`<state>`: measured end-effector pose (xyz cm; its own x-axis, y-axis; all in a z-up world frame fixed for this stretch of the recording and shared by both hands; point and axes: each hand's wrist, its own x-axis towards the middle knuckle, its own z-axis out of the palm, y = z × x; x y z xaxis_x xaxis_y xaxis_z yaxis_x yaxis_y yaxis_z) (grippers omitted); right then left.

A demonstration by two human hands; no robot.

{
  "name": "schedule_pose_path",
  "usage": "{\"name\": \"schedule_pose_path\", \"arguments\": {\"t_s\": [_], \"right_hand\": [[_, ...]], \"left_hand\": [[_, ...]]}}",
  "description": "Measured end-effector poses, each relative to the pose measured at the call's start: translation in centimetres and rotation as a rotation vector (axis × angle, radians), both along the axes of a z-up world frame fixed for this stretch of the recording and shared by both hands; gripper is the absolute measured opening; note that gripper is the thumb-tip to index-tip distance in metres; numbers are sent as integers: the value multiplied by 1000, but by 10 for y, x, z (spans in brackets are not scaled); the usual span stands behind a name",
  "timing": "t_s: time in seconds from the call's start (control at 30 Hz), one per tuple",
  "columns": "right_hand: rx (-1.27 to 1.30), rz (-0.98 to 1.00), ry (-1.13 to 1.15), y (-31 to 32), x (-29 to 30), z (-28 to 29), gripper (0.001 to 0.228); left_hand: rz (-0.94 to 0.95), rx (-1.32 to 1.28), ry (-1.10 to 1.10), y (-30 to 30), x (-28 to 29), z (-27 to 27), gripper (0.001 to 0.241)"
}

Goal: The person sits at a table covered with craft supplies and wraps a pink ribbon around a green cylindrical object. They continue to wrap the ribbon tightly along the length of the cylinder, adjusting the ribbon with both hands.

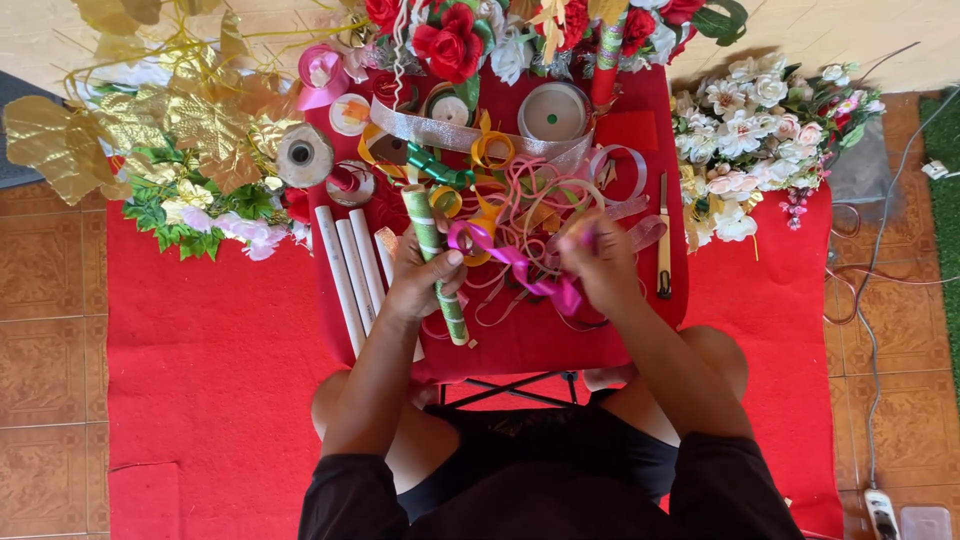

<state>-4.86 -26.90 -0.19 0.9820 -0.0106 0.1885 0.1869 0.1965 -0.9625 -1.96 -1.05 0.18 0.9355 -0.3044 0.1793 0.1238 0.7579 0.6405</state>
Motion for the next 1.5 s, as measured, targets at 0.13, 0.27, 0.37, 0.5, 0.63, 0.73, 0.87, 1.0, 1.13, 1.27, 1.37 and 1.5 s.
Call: {"name": "schedule_pose_path", "arguments": {"t_s": [0.13,0.27,0.37,0.5,0.63,0.73,0.87,1.0,1.13,1.27,1.37,1.5], "right_hand": [[-81,166,-62,19,3,-20,51],[22,237,-12,22,2,-30,36],[55,273,80,14,6,-35,25],[110,291,249,-1,21,-66,28],[286,271,359,-15,26,-50,22],[474,215,419,-23,26,-16,26],[607,303,252,-45,34,-13,42],[590,317,170,-56,31,-6,40],[615,351,161,-58,32,-4,36],[601,379,108,-71,35,-1,34],[603,335,74,-83,36,2,32],[580,253,159,-60,31,-3,28]], "left_hand": [[-75,-74,38,-6,-8,-19,37],[-141,-95,44,-14,-15,-13,37],[-227,-179,52,-14,-15,-17,37],[-452,-381,56,4,-17,-52,45],[-693,-397,-142,25,-11,-19,44],[-597,164,-334,28,-6,20,27],[-527,607,-325,17,-14,41,28],[-475,764,-284,3,-6,74,29],[-411,737,-184,0,-7,60,28],[-299,633,2,-2,-10,20,28],[-266,595,40,-6,-10,29,31],[-268,519,90,-13,-13,26,29]]}}
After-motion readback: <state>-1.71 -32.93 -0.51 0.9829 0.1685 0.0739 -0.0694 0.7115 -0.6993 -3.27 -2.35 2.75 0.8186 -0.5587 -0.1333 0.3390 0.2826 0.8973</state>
